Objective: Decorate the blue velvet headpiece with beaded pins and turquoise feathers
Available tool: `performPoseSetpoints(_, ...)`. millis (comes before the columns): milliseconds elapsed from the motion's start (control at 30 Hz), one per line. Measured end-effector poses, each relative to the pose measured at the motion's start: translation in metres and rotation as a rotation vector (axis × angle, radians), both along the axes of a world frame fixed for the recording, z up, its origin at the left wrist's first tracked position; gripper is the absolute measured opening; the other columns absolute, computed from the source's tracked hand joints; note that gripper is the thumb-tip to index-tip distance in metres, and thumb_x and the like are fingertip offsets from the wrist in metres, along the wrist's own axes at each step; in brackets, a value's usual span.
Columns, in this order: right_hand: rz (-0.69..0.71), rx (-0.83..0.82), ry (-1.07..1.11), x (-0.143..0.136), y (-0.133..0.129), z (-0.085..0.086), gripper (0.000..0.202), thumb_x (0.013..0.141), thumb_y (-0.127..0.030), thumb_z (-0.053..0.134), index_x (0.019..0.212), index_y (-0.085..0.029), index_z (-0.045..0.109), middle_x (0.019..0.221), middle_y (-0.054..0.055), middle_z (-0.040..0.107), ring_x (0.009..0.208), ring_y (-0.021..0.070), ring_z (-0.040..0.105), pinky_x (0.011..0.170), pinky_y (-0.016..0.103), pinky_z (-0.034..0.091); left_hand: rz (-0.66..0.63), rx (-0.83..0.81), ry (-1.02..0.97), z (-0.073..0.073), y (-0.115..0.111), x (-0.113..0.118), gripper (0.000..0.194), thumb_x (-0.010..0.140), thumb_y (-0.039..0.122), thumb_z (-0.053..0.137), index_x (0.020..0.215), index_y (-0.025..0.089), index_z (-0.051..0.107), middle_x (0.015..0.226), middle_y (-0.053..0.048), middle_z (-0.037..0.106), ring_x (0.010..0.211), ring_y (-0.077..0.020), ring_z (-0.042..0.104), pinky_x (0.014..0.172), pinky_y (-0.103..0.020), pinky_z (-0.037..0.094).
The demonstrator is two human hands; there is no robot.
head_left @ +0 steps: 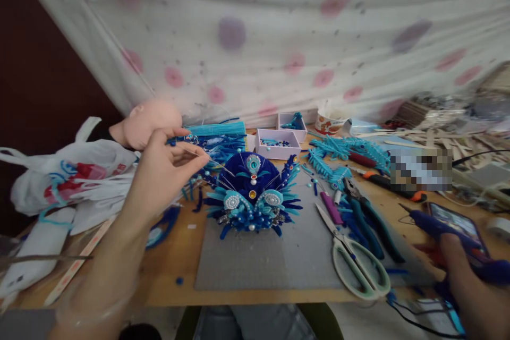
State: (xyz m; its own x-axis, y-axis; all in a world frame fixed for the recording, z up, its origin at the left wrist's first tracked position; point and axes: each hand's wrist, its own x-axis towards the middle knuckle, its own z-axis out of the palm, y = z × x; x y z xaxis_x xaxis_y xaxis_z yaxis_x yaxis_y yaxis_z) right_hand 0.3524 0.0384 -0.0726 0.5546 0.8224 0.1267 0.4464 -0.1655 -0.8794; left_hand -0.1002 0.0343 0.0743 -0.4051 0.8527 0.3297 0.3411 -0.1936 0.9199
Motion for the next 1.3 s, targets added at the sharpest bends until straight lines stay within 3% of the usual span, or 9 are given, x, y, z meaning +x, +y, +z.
performPoseSetpoints(100, -0.212, -0.169, -0.060, -0.013, 0.004, 0.009, 0.033, 0.071, -0.057, 0.072, 0.061, -0.026, 0.074, 0.061, 0.011, 0.069, 0.051, 0.0258, 0.060, 0.049, 0.040, 0.042, 0.009, -0.042, -0.005, -0.007, 0.008, -0.003, 0.045, 0.068, 0.017, 0.080, 0.099, 0.022, 0.048, 0.069, 0.008, 0.072, 0.071, -0.0139, 0.071, 0.074, -0.027, 0.052)
performPoseSetpoints(267, -0.169, -0.241, -0.093, -0.023, 0.013, 0.015, 0.037, 0.069, -0.061, 0.066, 0.061, -0.026, 0.072, 0.066, 0.011, 0.069, 0.063, 0.0329, 0.062, 0.059, 0.045, 0.045, 0.021, -0.092, -0.009, -0.014, 0.015, -0.002, 0.052, 0.058, 0.023, 0.083, 0.098, 0.023, 0.050, 0.067, 0.005, 0.072, 0.069, -0.0211, 0.072, 0.071, -0.035, 0.054)
performPoseSetpoints(500, -0.139, -0.318, -0.039, -0.026, 0.016, 0.025, 0.030, 0.067, -0.055, 0.069, 0.055, -0.027, 0.071, 0.064, 0.011, 0.068, 0.059, 0.0280, 0.059, 0.061, 0.043, 0.043, -0.023, -0.127, -0.057, -0.012, 0.017, 0.005, 0.052, 0.056, 0.026, 0.083, 0.095, 0.024, 0.049, 0.067, 0.003, 0.072, 0.069, -0.0221, 0.071, 0.070, -0.036, 0.053)
performPoseSetpoints(667, -0.129, -0.277, -0.078, -0.025, 0.016, 0.024, 0.027, 0.068, -0.052, 0.070, 0.052, -0.030, 0.071, 0.059, 0.009, 0.064, 0.054, 0.0245, 0.057, 0.059, 0.041, 0.042, -0.051, -0.147, -0.056, -0.013, 0.019, 0.007, 0.053, 0.056, 0.025, 0.082, 0.097, 0.023, 0.048, 0.069, 0.001, 0.073, 0.069, -0.0217, 0.069, 0.067, -0.034, 0.051)
performPoseSetpoints(1033, -0.130, -0.267, -0.098, -0.021, 0.017, 0.020, 0.037, 0.059, -0.063, 0.068, 0.040, -0.032, 0.061, 0.052, 0.012, 0.060, 0.047, 0.0229, 0.053, 0.055, 0.042, 0.038, -0.127, -0.192, 0.046, -0.017, 0.025, 0.010, 0.052, 0.061, 0.028, 0.080, 0.101, 0.021, 0.048, 0.070, 0.002, 0.072, 0.072, -0.0215, 0.070, 0.070, -0.034, 0.050)
performPoseSetpoints(1133, -0.109, -0.289, -0.088, -0.021, 0.017, 0.021, 0.037, 0.063, -0.064, 0.067, 0.044, -0.032, 0.065, 0.053, 0.011, 0.061, 0.047, 0.0227, 0.054, 0.054, 0.040, 0.038, -0.160, -0.193, 0.064, -0.017, 0.029, 0.007, 0.050, 0.060, 0.028, 0.080, 0.097, 0.022, 0.048, 0.069, 0.002, 0.073, 0.068, -0.0205, 0.070, 0.068, -0.034, 0.050)
performPoseSetpoints(1300, -0.143, -0.336, -0.068, -0.024, 0.017, 0.023, 0.034, 0.069, -0.051, 0.072, 0.043, -0.030, 0.065, 0.056, 0.011, 0.064, 0.053, 0.0236, 0.058, 0.057, 0.040, 0.040, -0.195, -0.184, 0.074, -0.012, 0.031, 0.002, 0.048, 0.058, 0.028, 0.080, 0.094, 0.023, 0.049, 0.066, 0.003, 0.073, 0.064, -0.0200, 0.069, 0.065, -0.034, 0.050)
